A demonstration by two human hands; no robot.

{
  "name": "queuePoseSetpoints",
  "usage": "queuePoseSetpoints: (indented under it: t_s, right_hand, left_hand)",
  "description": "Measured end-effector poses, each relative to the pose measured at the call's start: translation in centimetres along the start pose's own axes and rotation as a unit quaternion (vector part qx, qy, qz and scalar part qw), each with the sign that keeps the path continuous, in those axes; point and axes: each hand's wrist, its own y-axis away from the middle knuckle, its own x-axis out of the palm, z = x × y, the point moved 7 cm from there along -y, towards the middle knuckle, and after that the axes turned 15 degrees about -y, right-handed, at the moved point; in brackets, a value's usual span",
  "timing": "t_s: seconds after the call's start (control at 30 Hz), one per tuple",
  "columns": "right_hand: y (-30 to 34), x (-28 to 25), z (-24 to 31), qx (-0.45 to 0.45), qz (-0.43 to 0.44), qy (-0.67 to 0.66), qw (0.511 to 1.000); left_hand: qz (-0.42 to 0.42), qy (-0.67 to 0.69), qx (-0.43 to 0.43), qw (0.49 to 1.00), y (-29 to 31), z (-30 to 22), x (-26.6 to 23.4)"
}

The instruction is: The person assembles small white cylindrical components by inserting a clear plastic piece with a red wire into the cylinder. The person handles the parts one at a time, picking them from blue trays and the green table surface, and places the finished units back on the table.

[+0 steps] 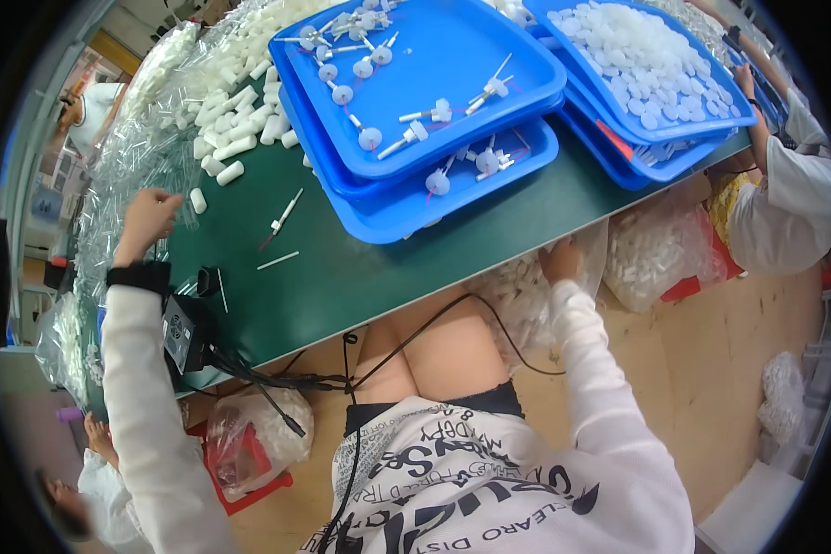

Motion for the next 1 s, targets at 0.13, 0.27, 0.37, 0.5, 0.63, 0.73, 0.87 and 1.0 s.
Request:
queuePoseSetpoints:
  t_s: [0.13,0.27,0.37,0.5,0.63,0.73,0.87,1.0]
  right_hand:
    - [5.4,-6.2,12.4,0.027,-0.007,-0.215,0.976]
    - [10.4,-12.4,15.0,0.076,0.004,-0.3,0.951]
    - [13.1,-14.6,16.6,0.101,0.077,-0.31,0.942]
    - [12.2,-20.1,22.2,0.064,0.068,-0.352,0.931]
    - [8.4,-25.2,32.4,-0.108,0.111,-0.374,0.915]
    - [3.8,-28.0,39.3,-0.172,0.127,-0.387,0.897]
    - [-3.8,-27.1,46.4,-0.318,0.147,-0.235,0.907]
    - [-10.4,-20.6,51.7,-0.45,0.212,-0.077,0.864]
  left_hand:
    - [0.093,-0.03,-0.089,0.991,-2.1,2.4,4.7]
    - [0.055,-0.013,-0.057,0.997,-2.9,-0.1,5.2]
    - [0.015,-0.012,-0.056,0.998,-2.9,-0.6,4.9]
    - [-0.037,0.016,0.003,0.999,-1.8,-4.7,2.8]
    - [0.094,-0.008,0.065,0.993,-1.0,-6.1,4.4]
    - [0.055,-0.01,0.077,0.996,-0.7,-5.8,3.5]
    - [-0.015,0.118,0.169,0.978,5.0,-8.6,-3.4]
    - [-0.041,0.323,0.174,0.929,15.3,-10.9,-9.3]
